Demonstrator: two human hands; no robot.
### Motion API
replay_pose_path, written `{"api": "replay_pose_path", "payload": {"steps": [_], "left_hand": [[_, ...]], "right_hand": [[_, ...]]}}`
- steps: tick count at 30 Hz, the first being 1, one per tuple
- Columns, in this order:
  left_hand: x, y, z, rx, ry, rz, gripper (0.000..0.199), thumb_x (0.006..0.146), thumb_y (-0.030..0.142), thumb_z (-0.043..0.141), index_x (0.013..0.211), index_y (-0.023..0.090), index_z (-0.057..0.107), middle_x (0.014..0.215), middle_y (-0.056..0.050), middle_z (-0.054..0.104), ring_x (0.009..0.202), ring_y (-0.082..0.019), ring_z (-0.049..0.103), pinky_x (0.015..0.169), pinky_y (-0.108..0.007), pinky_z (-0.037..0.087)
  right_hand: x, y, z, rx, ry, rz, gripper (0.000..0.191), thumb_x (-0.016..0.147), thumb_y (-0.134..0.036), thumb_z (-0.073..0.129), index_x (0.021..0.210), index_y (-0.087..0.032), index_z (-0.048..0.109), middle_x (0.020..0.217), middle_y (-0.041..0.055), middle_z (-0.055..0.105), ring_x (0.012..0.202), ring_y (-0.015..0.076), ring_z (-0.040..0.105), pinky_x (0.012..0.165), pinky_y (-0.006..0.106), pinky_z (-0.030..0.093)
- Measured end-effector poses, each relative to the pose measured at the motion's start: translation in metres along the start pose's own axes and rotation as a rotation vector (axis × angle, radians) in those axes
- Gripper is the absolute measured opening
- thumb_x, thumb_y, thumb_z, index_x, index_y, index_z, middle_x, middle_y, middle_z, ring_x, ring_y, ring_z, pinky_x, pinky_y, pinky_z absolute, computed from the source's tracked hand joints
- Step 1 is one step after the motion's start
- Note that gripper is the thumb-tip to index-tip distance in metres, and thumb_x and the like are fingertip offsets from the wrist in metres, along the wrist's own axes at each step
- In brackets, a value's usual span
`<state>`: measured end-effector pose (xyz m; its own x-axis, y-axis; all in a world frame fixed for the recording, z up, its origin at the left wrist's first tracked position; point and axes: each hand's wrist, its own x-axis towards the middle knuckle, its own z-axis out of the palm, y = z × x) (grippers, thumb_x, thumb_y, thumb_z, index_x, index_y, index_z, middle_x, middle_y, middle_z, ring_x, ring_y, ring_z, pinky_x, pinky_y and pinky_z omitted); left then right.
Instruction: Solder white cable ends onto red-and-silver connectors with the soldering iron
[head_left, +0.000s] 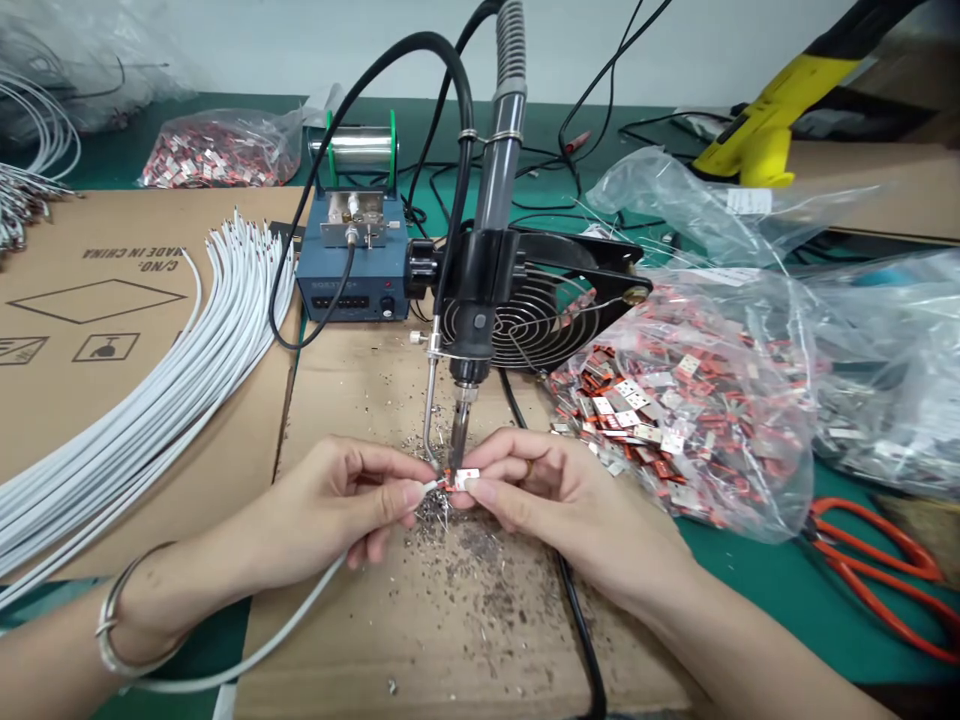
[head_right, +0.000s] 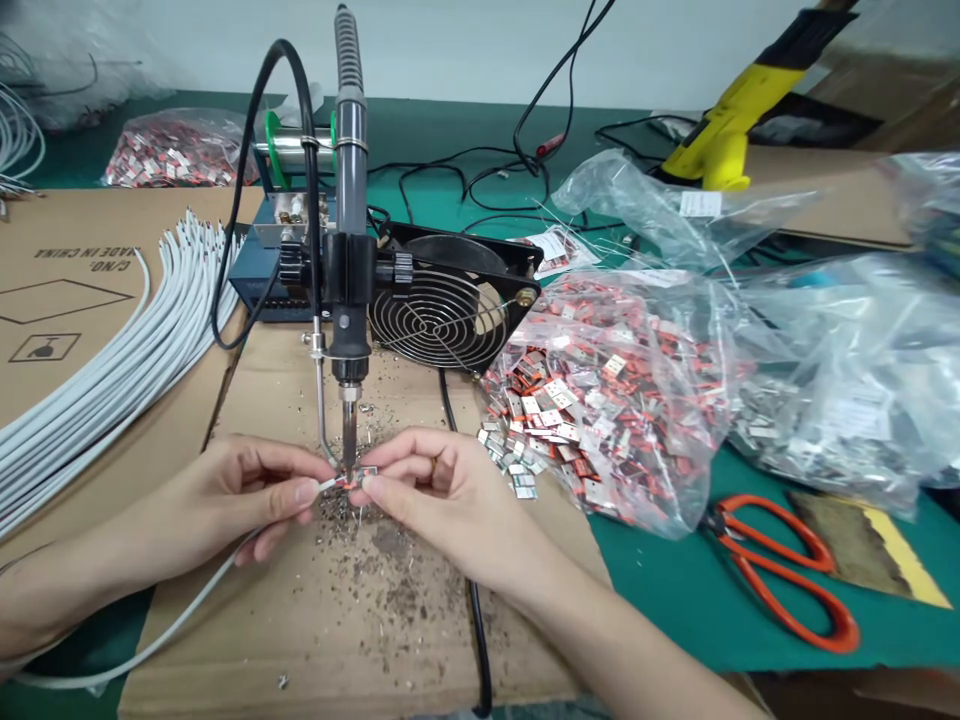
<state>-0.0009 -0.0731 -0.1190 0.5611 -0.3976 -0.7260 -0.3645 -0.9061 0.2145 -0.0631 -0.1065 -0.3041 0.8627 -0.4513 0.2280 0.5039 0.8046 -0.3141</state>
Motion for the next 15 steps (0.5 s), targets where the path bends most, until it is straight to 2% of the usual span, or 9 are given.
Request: {"api": "replay_pose_path", "payload": {"steps": [3, 7, 10, 15], "left_hand": [[0.0007, -0.0002, 0.0003, 0.031, 0.009, -0.009, 0.027, 0.081, 0.028, 0.056, 0.095, 0.005, 0.058, 0.050, 0.004, 0.047, 0.041, -0.002, 0.041, 0.040, -0.010, 0.035], [0.0009, 0.0012, 0.0006, -0.008, -0.003, -0.002, 0.024, 0.081, 0.024, 0.056, 0.095, 0.005, 0.058, 0.051, 0.004, 0.047, 0.041, -0.002, 0.042, 0.038, -0.010, 0.033], [0.0005, 0.0022, -0.0005, -0.022, -0.023, -0.001, 0.025, 0.081, 0.023, 0.055, 0.098, 0.004, 0.058, 0.052, 0.004, 0.048, 0.041, -0.002, 0.042, 0.037, -0.009, 0.031], [0.0007, 0.0019, -0.0034, 0.024, -0.032, -0.033, 0.033, 0.081, 0.031, 0.056, 0.102, 0.005, 0.058, 0.048, 0.003, 0.046, 0.040, -0.002, 0.040, 0.039, -0.011, 0.033]], "right_hand": [[0.0004, -0.0017, 0.0020, -0.026, 0.032, 0.008, 0.011, 0.073, -0.019, 0.066, 0.077, -0.012, 0.059, 0.069, 0.0046, 0.066, 0.056, 0.0070, 0.059, 0.048, 0.013, 0.042], [-0.0006, -0.0005, 0.0012, -0.021, -0.002, -0.023, 0.012, 0.075, -0.021, 0.066, 0.079, -0.012, 0.060, 0.073, 0.0048, 0.067, 0.065, 0.0066, 0.062, 0.059, 0.011, 0.046], [-0.0009, 0.0018, -0.0013, -0.042, -0.013, -0.038, 0.014, 0.076, -0.024, 0.066, 0.081, -0.012, 0.059, 0.076, 0.0060, 0.067, 0.069, 0.0087, 0.063, 0.062, 0.014, 0.048], [0.0011, 0.0033, -0.0028, -0.065, -0.029, -0.051, 0.015, 0.077, -0.026, 0.065, 0.082, -0.013, 0.058, 0.077, 0.0058, 0.067, 0.071, 0.0092, 0.064, 0.063, 0.014, 0.048]]}}
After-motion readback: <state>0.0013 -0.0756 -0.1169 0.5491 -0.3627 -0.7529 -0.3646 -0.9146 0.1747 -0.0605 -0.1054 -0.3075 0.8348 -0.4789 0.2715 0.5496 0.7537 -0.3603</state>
